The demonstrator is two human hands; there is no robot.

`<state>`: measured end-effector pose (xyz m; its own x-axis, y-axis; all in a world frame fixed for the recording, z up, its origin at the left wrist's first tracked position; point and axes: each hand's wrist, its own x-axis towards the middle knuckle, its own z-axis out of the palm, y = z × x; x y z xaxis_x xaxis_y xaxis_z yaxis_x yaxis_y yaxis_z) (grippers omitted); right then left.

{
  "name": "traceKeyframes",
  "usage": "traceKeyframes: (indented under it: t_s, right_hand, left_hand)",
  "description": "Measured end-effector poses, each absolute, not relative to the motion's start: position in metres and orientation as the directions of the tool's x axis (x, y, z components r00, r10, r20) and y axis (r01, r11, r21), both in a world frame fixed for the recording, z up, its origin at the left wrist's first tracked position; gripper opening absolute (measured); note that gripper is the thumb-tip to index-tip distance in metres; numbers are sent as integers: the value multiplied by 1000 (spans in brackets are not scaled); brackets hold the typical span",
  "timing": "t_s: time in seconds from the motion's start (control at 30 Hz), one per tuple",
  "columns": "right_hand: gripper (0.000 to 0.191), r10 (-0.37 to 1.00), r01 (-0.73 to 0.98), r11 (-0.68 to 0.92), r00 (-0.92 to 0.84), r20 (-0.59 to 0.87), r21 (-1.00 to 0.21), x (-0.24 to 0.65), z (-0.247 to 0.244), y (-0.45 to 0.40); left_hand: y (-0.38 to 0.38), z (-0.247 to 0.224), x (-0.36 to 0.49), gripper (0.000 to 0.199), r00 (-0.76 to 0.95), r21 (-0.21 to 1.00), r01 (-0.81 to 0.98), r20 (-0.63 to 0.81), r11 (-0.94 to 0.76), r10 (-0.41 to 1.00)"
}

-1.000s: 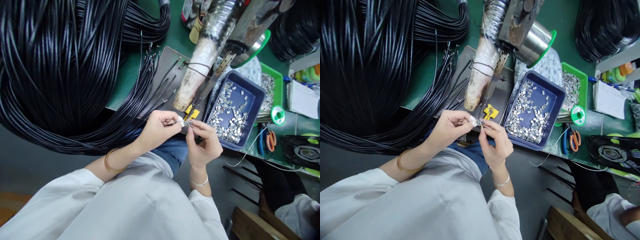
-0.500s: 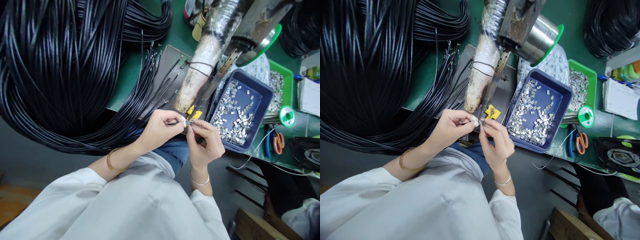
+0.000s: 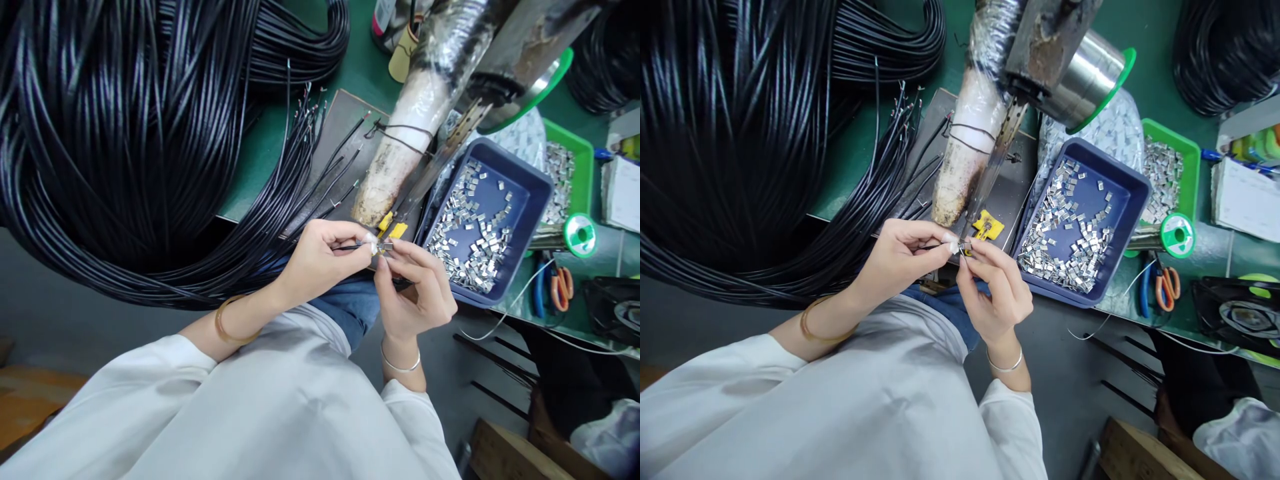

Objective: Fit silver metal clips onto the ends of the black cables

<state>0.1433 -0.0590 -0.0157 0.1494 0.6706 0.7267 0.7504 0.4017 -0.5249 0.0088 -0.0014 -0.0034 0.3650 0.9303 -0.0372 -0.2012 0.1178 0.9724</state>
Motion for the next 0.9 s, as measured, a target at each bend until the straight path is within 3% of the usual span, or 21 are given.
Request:
traceKeyframes:
  t_s: [0.2,0.43,0.7,0.9]
  right_hand:
    - [17,679,783,375,133,722,-497,145,-19,-61]
    - [18,648,807,375,124,752,-456,146,-20,-63]
    - [25,579,880,380,14,815,-284,147,-20,-64]
    - [19,708,838,328,88,701,-437,147,-14,-63]
  left_hand:
    - [0,-5,5,9,424,979,-98,-122,179,898]
    - [-4,-6,2,10,475,980,-80,-125,184,871]
    - [-11,-7,0,13,447,979,-107,-107,171,888]
    - [-7,-4,1,10,431,954,-201,-117,222,895]
